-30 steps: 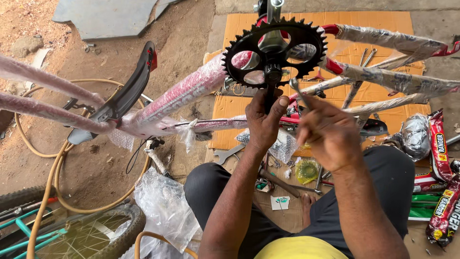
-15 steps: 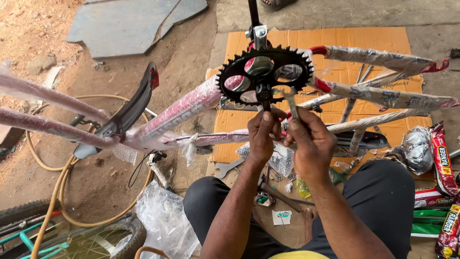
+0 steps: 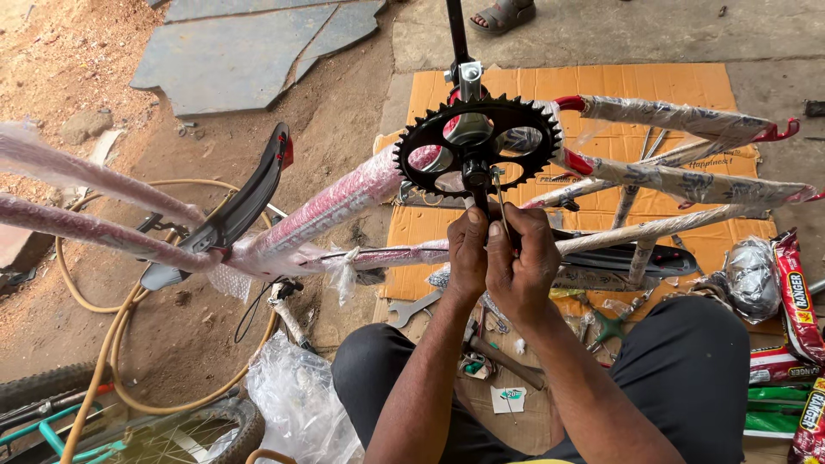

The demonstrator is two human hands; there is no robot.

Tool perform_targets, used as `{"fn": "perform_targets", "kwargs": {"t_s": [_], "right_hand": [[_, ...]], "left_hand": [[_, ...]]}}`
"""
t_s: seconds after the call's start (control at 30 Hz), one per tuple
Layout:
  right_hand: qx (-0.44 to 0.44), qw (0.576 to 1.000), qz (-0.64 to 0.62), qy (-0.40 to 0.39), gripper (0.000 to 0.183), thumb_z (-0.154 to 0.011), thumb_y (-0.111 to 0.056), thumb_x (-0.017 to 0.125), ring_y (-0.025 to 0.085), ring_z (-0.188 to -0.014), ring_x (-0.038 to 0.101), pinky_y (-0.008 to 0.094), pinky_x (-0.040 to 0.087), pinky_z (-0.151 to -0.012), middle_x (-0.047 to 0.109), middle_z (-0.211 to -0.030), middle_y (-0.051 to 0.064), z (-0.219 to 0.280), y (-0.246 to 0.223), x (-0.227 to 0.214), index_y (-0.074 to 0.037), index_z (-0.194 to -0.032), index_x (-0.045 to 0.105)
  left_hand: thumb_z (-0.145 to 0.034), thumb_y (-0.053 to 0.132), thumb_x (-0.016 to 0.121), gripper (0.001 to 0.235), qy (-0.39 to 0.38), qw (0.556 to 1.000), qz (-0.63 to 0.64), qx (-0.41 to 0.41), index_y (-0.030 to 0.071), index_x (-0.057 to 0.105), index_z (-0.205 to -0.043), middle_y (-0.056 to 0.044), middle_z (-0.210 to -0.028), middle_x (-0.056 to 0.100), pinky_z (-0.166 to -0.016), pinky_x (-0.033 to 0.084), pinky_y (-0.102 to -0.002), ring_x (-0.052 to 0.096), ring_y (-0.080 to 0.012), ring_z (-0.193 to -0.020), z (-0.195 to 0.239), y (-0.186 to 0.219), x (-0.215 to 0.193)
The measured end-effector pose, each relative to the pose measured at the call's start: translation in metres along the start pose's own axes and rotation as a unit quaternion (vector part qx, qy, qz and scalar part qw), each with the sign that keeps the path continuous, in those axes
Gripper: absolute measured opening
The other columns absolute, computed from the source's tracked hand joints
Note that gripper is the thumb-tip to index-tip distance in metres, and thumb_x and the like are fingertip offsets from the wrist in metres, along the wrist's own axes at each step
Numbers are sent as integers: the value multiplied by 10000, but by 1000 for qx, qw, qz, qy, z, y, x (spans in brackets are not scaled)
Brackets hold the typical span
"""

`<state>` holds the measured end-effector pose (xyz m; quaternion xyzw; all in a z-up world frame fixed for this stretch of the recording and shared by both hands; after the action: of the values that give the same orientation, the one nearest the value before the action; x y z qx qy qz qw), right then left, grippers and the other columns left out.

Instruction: The person assembles a bicycle by installing the crankset and chain. They use a wrench and hammer to secure the crank arm and chainring, then thread the chain through the frame and over the chainring.

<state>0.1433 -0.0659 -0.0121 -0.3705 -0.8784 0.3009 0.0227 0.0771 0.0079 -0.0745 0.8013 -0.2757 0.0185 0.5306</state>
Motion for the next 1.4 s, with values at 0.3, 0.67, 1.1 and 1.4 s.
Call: {"fn": "perform_targets", "kwargs": {"t_s": [0.3,0.67,1.1,1.4], "right_hand": [[455,636,-605,-149,320,-1094,-303,586,108,-528,570,294,526,-486,596,-709,57,-9,23,-2,12,-1090,640],[433,430,-780,-137,373,-1125,-324,532,85,-549,441,217,455,-450,359,-680,-22,-10,7,12,38,-1074,610],[560,355,-745,73,307,-1058,-352,518,83,-570,407,230,402,-502,373,-651,-47,-31,-53,17,-80,-921,557],[513,593,-619,-45,455,-1060,-438,496,85,-431,351,233,344,-376,444,-639,-9,0,-24,-20,-21,-1055,678]], "left_hand": [[-1168,458,336,576,-13,999,36,-30,52,619,-874,-8,-677,572,-550,453,-264,546,-106,-590,5,-30,-14],[-1202,291,338,461,-24,966,243,-87,65,604,-899,-12,-782,608,-689,457,-214,573,-98,-696,8,-101,-33],[-1066,194,509,272,27,895,243,374,114,634,-838,10,-761,609,-926,447,-281,584,-104,-696,25,-99,-15],[-1113,456,382,549,4,992,50,115,42,674,-902,-22,-743,646,-663,490,-274,587,-132,-626,1,-38,-13]]}}
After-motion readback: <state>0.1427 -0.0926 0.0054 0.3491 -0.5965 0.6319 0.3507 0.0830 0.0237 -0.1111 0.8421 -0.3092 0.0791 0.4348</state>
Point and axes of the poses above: each hand's wrist, its own z-axis away from the middle knuckle, its own x-axis out of the palm, y = z × x, the point moved 3 cm from there along -z, towards the middle knuckle
